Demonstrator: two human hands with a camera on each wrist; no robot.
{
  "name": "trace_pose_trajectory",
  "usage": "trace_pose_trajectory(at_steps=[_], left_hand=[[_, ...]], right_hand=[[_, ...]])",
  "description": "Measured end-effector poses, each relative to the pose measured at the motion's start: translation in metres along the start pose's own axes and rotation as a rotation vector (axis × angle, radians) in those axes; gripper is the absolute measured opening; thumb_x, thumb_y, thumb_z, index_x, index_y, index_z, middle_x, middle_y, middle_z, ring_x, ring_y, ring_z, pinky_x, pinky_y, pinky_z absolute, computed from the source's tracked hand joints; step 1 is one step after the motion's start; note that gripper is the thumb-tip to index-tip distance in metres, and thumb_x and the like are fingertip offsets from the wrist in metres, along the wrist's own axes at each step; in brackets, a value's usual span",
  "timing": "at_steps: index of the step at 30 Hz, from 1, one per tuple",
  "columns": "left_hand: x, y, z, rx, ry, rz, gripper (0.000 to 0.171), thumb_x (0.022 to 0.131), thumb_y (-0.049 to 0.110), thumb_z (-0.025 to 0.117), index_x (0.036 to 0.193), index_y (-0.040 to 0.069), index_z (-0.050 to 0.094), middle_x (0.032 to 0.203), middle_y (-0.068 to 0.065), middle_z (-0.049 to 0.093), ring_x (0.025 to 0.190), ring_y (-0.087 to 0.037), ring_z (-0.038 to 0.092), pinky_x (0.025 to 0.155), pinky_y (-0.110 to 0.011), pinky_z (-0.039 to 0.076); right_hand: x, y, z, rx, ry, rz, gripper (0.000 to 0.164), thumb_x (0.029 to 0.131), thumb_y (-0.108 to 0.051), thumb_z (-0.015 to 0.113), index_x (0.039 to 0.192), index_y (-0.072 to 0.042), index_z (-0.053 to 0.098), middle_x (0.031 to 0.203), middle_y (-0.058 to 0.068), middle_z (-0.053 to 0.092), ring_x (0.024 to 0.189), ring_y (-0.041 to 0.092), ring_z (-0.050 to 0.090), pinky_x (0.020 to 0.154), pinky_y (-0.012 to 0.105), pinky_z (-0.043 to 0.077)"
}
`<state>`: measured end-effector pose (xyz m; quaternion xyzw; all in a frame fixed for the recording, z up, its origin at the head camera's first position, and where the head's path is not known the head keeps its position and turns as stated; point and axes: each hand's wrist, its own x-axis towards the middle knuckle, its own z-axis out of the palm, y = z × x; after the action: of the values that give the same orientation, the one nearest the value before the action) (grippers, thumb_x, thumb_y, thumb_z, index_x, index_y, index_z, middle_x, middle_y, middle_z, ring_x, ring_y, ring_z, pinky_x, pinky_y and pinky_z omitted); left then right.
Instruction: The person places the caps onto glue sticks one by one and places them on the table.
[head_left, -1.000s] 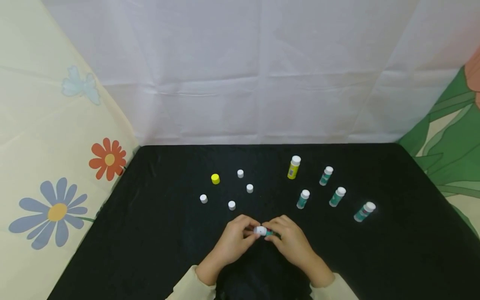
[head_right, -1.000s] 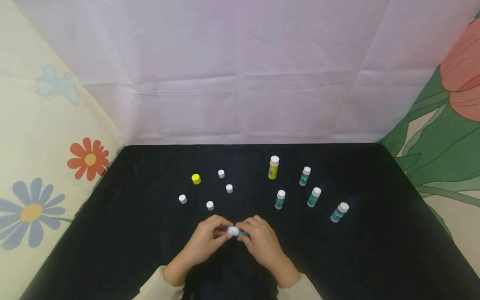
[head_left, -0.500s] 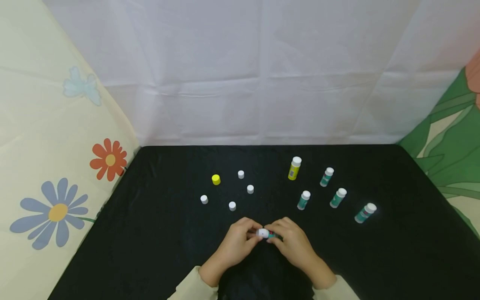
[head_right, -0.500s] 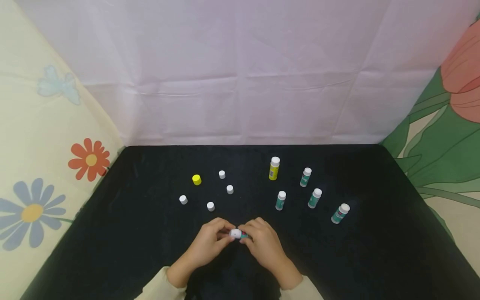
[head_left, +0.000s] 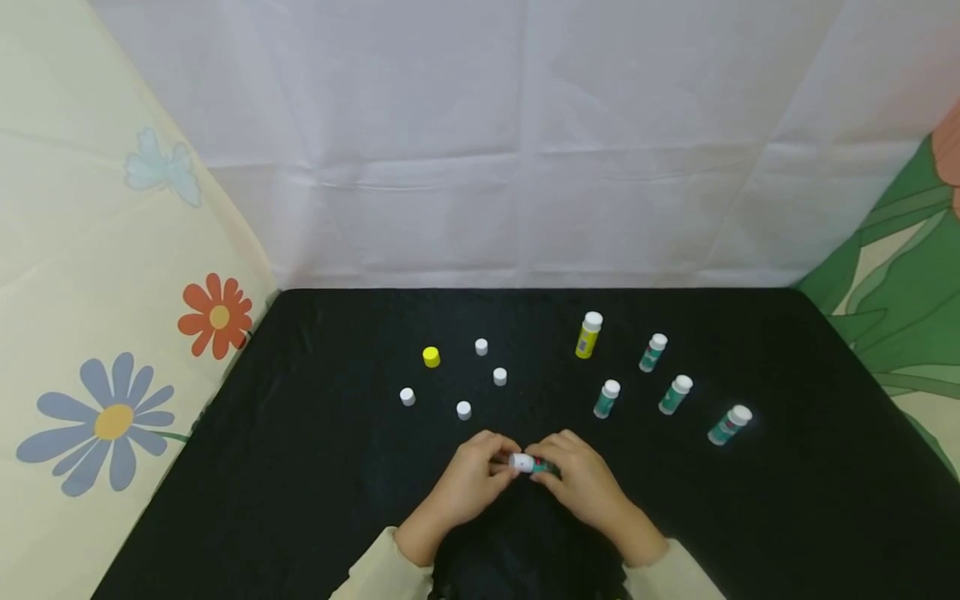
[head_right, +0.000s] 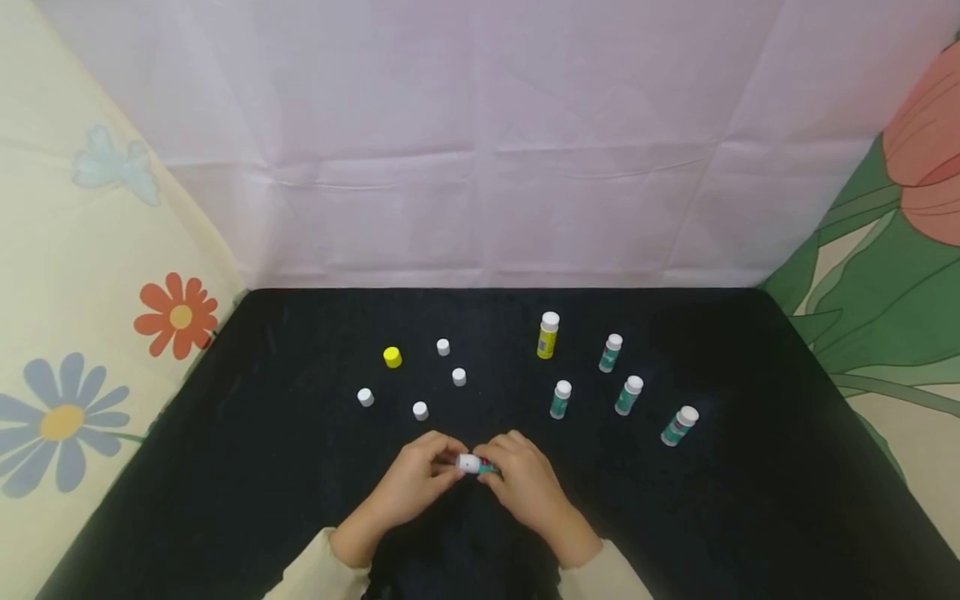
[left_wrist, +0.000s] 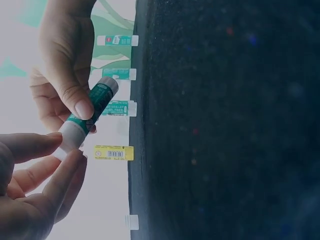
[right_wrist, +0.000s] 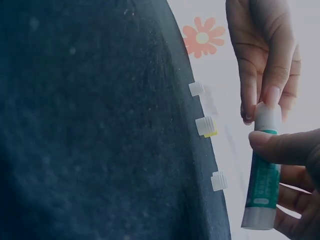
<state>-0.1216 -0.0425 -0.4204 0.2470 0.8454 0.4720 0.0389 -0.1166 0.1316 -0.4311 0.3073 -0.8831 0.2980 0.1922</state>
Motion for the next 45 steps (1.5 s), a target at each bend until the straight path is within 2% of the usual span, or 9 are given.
trace_pose_trajectory(at_steps=[14,22,26,32,38,45], left_hand=[[0.002,-0.005,-0.006,0.043,0.005,-0.002,0.015,0.074,-0.004,0.062,0.088,0.001,0.059,0.083,-0.003,0.050,0.076,-0.008,0.056,0.064,-0.013,0.044],[0.003,-0.011,-0.016,0.066,-0.011,0.003,0.018,0.075,-0.001,0.063,0.092,-0.002,0.058,0.086,-0.005,0.052,0.078,-0.013,0.057,0.066,-0.014,0.044],[0.004,-0.014,-0.023,0.146,-0.006,0.002,0.020,0.075,0.000,0.064,0.094,-0.001,0.058,0.087,-0.006,0.052,0.078,-0.016,0.056,0.068,-0.019,0.045],[0.008,-0.017,-0.030,0.303,0.014,0.038,0.021,0.075,0.003,0.064,0.094,0.001,0.058,0.086,-0.007,0.052,0.076,-0.016,0.052,0.068,-0.025,0.044],[0.013,-0.020,-0.034,0.337,0.015,0.032,0.020,0.075,0.003,0.064,0.094,0.001,0.058,0.087,-0.008,0.052,0.077,-0.017,0.052,0.068,-0.028,0.045],[0.019,-0.025,-0.041,0.369,-0.006,-0.033,0.021,0.076,0.004,0.062,0.096,0.002,0.058,0.091,-0.009,0.055,0.081,-0.019,0.052,0.072,-0.032,0.044]], right_hand=[[0.003,0.004,0.000,-0.013,-0.081,0.046,0.027,0.059,-0.005,0.076,0.083,-0.009,0.064,0.079,-0.006,0.056,0.070,0.009,0.045,0.060,0.024,0.040],[0.004,0.009,0.000,-0.020,-0.171,0.099,0.024,0.062,-0.006,0.074,0.084,-0.010,0.063,0.079,-0.005,0.057,0.070,0.010,0.046,0.060,0.025,0.040],[0.004,0.011,0.000,-0.036,-0.207,0.123,0.023,0.063,-0.007,0.073,0.084,-0.009,0.063,0.079,-0.005,0.057,0.071,0.010,0.046,0.062,0.026,0.041],[0.004,0.012,0.001,-0.064,-0.237,0.148,0.022,0.064,-0.008,0.073,0.083,-0.009,0.063,0.078,-0.005,0.057,0.070,0.010,0.046,0.061,0.026,0.040],[0.005,0.014,0.002,-0.097,-0.243,0.156,0.022,0.063,-0.008,0.073,0.083,-0.009,0.064,0.076,-0.005,0.056,0.069,0.011,0.045,0.060,0.026,0.040],[0.007,0.017,0.002,-0.106,-0.262,0.151,0.023,0.063,-0.008,0.073,0.084,-0.008,0.064,0.077,-0.004,0.056,0.069,0.011,0.046,0.060,0.026,0.040]])
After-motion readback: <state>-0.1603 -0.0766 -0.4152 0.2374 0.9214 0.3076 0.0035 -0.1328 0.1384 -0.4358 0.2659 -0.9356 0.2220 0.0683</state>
